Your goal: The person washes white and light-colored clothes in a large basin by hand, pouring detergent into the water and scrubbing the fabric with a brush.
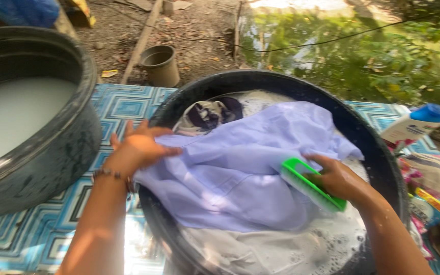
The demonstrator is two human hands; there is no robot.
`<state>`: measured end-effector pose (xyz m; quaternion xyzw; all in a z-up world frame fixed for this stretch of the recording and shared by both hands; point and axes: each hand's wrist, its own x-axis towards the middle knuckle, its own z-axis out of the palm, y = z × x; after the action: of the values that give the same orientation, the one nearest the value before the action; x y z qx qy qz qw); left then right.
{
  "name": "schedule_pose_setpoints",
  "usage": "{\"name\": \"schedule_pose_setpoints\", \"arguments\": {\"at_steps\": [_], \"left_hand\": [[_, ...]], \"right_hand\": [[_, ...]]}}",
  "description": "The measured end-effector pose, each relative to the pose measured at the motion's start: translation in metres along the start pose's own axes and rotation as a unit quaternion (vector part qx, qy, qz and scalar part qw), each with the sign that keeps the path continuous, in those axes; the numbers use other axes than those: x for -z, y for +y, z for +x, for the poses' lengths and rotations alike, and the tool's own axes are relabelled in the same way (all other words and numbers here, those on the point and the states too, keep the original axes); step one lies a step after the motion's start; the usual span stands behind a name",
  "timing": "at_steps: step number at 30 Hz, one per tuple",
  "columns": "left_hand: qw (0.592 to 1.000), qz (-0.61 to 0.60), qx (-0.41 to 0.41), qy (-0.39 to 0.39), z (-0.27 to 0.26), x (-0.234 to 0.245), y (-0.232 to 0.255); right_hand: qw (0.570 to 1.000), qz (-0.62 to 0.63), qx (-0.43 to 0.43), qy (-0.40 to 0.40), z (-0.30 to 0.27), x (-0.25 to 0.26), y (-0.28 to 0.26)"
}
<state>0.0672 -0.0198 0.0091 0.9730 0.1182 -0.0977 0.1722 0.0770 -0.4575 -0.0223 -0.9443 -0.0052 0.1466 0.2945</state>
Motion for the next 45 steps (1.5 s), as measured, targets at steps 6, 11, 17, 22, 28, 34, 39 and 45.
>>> {"name": "schedule_pose_setpoints", "arguments": {"at_steps": [6, 11, 17, 22, 28, 34, 39, 45], "left_hand": [[0.999, 0.012, -0.038, 0.008, -0.068, -0.030, -0.005], [0.986, -0.045, -0.089, 0.134, -0.062, -0.065, -0.020], [0.918, -0.151, -0.160, 0.330, -0.041, -0.100, -0.036], [0.914, -0.173, -0.177, 0.321, -0.040, -0.101, -0.036], [0.937, -0.148, -0.142, 0.283, -0.045, -0.095, -0.033], [0.935, -0.141, -0.146, 0.292, -0.043, -0.096, -0.041], [0.930, -0.199, -0.156, 0.267, -0.041, -0.098, -0.039], [0.926, -0.165, -0.175, 0.292, -0.033, -0.104, -0.049]], "right_hand": [[0.986, 0.151, -0.070, 0.029, 0.027, 0.033, 0.037], [0.956, 0.247, 0.027, 0.155, 0.096, 0.097, 0.006], [0.967, 0.120, 0.137, 0.178, 0.139, 0.021, -0.002], [0.985, -0.027, 0.090, 0.145, 0.138, -0.026, 0.026], [0.956, -0.090, 0.179, 0.215, 0.122, -0.070, -0.078], [0.895, -0.296, 0.331, 0.050, 0.044, -0.168, -0.118], [0.842, -0.440, 0.234, 0.207, 0.159, -0.030, -0.010], [0.922, -0.233, 0.182, 0.249, 0.169, -0.063, -0.049]]}}
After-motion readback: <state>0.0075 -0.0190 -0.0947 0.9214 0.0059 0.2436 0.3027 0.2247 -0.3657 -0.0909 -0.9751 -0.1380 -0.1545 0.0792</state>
